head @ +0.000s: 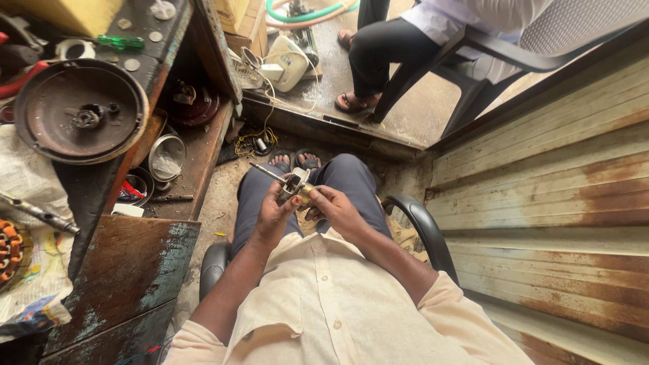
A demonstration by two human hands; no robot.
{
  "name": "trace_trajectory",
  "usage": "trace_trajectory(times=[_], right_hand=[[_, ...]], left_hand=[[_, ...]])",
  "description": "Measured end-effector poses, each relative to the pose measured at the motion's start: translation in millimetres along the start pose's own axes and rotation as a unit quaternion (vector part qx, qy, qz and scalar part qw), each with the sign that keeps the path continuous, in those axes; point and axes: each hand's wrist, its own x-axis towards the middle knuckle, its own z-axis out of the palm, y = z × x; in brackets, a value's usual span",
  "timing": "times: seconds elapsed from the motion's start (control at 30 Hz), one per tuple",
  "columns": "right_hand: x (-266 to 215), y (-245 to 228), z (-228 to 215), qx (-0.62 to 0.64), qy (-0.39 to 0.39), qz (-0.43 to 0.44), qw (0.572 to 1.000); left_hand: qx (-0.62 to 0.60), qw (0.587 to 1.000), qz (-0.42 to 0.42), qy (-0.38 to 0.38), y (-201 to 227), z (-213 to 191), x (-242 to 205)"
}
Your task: The person sits in a workshop and assembles a small electrical component, likely a starter motor. They hold the component, rotate it, and attach a metal housing to it using their hands.
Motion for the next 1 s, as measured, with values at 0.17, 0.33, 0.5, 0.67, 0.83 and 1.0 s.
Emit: trace_trajectory(times=[0.17, 0.33, 0.5, 0.67, 0.83, 1.0], right_hand=[[-3, -18, 21, -0.091, 0.006, -0.050, 0.995], [-16, -25, 24, -0.112, 0.014, -0.035, 0.993], [-26, -30, 33, -0.103, 0.019, -0.036, 0.994], [-30, -49, 35, -0.110, 0.013, -0.072, 0.991], [-23, -78, 26, -0.113, -0.018, -0.109, 0.987], [-2, -89, 32, -0.094, -0.005, -0.110, 0.990]], left_hand=[[0.005, 1.000, 0.009, 0.004, 18, 3, -4], [-0.002, 1.000, 0.009, -0.003, 13, 6, -9], [0.005, 1.000, -0.004, -0.003, 23, 12, -13], [-0.012, 1.000, -0.012, -0.010, 49, 30, -6], [-0.040, 0.998, 0.012, -0.037, 75, 39, 7], [-0.017, 0.999, 0.031, -0.026, 82, 34, 21]])
